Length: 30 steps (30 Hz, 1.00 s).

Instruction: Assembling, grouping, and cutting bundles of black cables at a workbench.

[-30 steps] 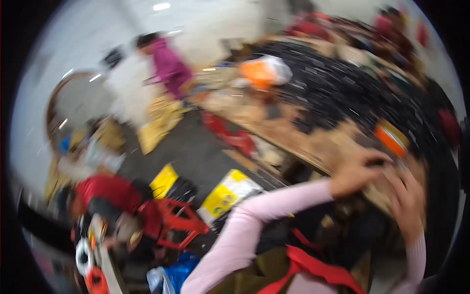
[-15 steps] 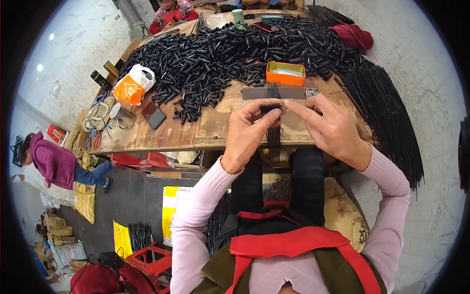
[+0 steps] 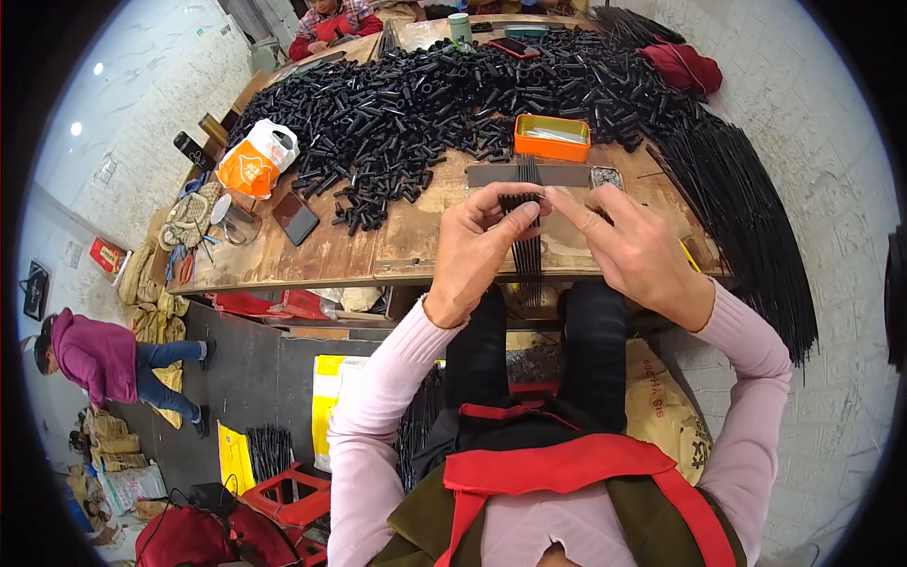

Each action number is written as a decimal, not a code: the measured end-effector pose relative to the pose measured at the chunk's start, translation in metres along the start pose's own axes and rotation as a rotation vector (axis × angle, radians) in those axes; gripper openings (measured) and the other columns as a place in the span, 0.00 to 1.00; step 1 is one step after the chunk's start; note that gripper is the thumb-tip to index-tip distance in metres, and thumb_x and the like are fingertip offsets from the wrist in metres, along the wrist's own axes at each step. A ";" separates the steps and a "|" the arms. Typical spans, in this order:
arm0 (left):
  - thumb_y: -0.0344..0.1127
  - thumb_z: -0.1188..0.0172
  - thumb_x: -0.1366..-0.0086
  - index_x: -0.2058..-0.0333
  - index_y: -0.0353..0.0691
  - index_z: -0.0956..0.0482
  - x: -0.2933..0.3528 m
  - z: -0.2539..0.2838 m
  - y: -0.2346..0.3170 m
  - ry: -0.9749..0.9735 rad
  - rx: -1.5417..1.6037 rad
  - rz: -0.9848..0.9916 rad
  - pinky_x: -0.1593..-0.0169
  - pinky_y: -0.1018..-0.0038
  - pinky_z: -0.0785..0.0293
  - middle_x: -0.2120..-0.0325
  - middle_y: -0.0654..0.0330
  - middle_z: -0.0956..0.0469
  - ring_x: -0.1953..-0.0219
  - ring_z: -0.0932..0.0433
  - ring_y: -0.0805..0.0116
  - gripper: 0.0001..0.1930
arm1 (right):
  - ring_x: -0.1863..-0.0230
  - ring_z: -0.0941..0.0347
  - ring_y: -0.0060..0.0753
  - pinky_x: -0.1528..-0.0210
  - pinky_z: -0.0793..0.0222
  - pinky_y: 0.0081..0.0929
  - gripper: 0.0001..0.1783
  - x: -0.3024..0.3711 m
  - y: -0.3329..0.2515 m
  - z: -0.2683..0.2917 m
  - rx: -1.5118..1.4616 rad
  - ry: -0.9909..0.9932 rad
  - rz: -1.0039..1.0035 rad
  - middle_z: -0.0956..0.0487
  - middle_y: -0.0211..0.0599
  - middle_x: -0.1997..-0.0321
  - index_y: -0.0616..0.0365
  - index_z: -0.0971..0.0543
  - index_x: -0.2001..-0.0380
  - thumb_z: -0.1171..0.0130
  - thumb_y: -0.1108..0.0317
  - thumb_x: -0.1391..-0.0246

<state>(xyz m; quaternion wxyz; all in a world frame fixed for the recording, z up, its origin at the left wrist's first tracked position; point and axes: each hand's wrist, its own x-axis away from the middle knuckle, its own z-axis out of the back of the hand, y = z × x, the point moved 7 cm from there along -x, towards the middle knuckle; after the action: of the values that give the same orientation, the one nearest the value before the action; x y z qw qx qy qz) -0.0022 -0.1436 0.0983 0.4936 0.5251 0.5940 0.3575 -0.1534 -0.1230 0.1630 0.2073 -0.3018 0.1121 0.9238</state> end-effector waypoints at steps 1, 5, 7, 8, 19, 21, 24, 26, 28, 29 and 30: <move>0.26 0.43 0.34 0.53 0.31 0.22 -0.001 0.000 -0.001 0.002 -0.001 0.003 0.55 0.74 0.18 0.62 0.57 0.19 0.59 0.20 0.73 0.11 | 0.69 0.28 0.36 0.70 0.30 0.31 0.31 0.000 0.001 -0.001 -0.026 -0.011 -0.017 0.31 0.37 0.67 0.56 0.28 0.41 0.43 0.79 0.54; 0.26 0.44 0.33 0.54 0.31 0.22 0.000 0.000 -0.001 0.007 -0.018 0.000 0.55 0.73 0.18 0.62 0.56 0.19 0.59 0.20 0.71 0.11 | 0.69 0.28 0.37 0.70 0.29 0.32 0.31 0.000 0.000 -0.002 -0.048 -0.025 -0.040 0.31 0.38 0.66 0.57 0.28 0.42 0.45 0.79 0.53; 0.27 0.44 0.33 0.53 0.31 0.22 0.001 -0.001 -0.001 0.014 -0.016 0.003 0.55 0.73 0.18 0.61 0.56 0.19 0.58 0.19 0.70 0.11 | 0.68 0.28 0.37 0.69 0.29 0.31 0.30 0.001 0.000 -0.002 -0.016 -0.016 -0.014 0.31 0.38 0.66 0.58 0.28 0.42 0.44 0.79 0.53; 0.27 0.44 0.33 0.53 0.30 0.23 0.001 -0.001 0.000 0.011 -0.012 -0.005 0.55 0.73 0.18 0.61 0.55 0.19 0.58 0.19 0.69 0.11 | 0.68 0.28 0.36 0.68 0.29 0.31 0.29 0.001 0.001 -0.002 0.016 -0.008 0.012 0.31 0.37 0.66 0.59 0.27 0.43 0.44 0.78 0.54; 0.27 0.44 0.32 0.54 0.30 0.23 -0.001 0.002 0.000 -0.024 0.011 0.010 0.53 0.71 0.18 0.60 0.54 0.19 0.57 0.19 0.67 0.11 | 0.65 0.27 0.39 0.68 0.30 0.31 0.31 -0.001 0.007 -0.003 0.062 -0.021 0.125 0.27 0.39 0.64 0.60 0.26 0.44 0.45 0.79 0.58; 0.27 0.44 0.33 0.54 0.30 0.23 -0.001 0.000 0.000 -0.040 0.013 -0.011 0.53 0.71 0.18 0.61 0.54 0.19 0.57 0.19 0.68 0.10 | 0.65 0.27 0.39 0.68 0.30 0.31 0.31 0.001 0.007 -0.004 0.043 -0.011 0.118 0.27 0.40 0.64 0.60 0.26 0.45 0.45 0.80 0.58; 0.27 0.44 0.33 0.54 0.30 0.23 -0.001 0.001 -0.001 -0.055 0.013 0.001 0.54 0.71 0.18 0.61 0.54 0.19 0.57 0.19 0.68 0.10 | 0.65 0.27 0.41 0.66 0.29 0.33 0.30 0.002 0.010 -0.008 -0.066 -0.027 0.045 0.27 0.41 0.63 0.60 0.27 0.45 0.45 0.81 0.56; 0.28 0.44 0.33 0.54 0.31 0.23 0.000 0.001 -0.001 -0.050 0.006 -0.003 0.54 0.71 0.18 0.61 0.54 0.19 0.58 0.19 0.68 0.10 | 0.64 0.27 0.44 0.63 0.29 0.36 0.28 0.001 0.010 -0.009 -0.125 -0.031 0.012 0.27 0.43 0.62 0.60 0.27 0.46 0.45 0.81 0.54; 0.28 0.44 0.33 0.54 0.31 0.23 0.000 0.002 -0.001 -0.045 -0.001 -0.007 0.54 0.71 0.18 0.61 0.54 0.19 0.58 0.19 0.68 0.10 | 0.63 0.27 0.44 0.62 0.30 0.36 0.27 0.001 0.010 -0.010 -0.176 -0.035 -0.030 0.28 0.43 0.62 0.61 0.27 0.46 0.45 0.81 0.54; 0.28 0.44 0.33 0.54 0.31 0.22 0.000 0.002 0.000 -0.045 0.001 -0.004 0.54 0.71 0.18 0.62 0.54 0.19 0.58 0.19 0.68 0.10 | 0.63 0.28 0.45 0.61 0.30 0.37 0.27 0.001 0.012 -0.011 -0.227 -0.040 -0.072 0.28 0.43 0.61 0.61 0.27 0.46 0.45 0.82 0.54; 0.28 0.44 0.33 0.54 0.31 0.22 0.000 0.002 -0.001 -0.045 0.003 -0.001 0.54 0.71 0.18 0.62 0.54 0.19 0.58 0.19 0.68 0.10 | 0.63 0.28 0.45 0.61 0.30 0.37 0.27 0.001 0.012 -0.011 -0.227 -0.041 -0.072 0.28 0.43 0.61 0.61 0.27 0.46 0.45 0.82 0.54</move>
<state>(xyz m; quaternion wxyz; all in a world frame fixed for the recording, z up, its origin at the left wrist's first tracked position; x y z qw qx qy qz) -0.0002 -0.1442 0.0973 0.5064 0.5333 0.5836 0.3444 -0.1537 -0.1365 0.1546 0.2071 -0.3084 -0.0083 0.9284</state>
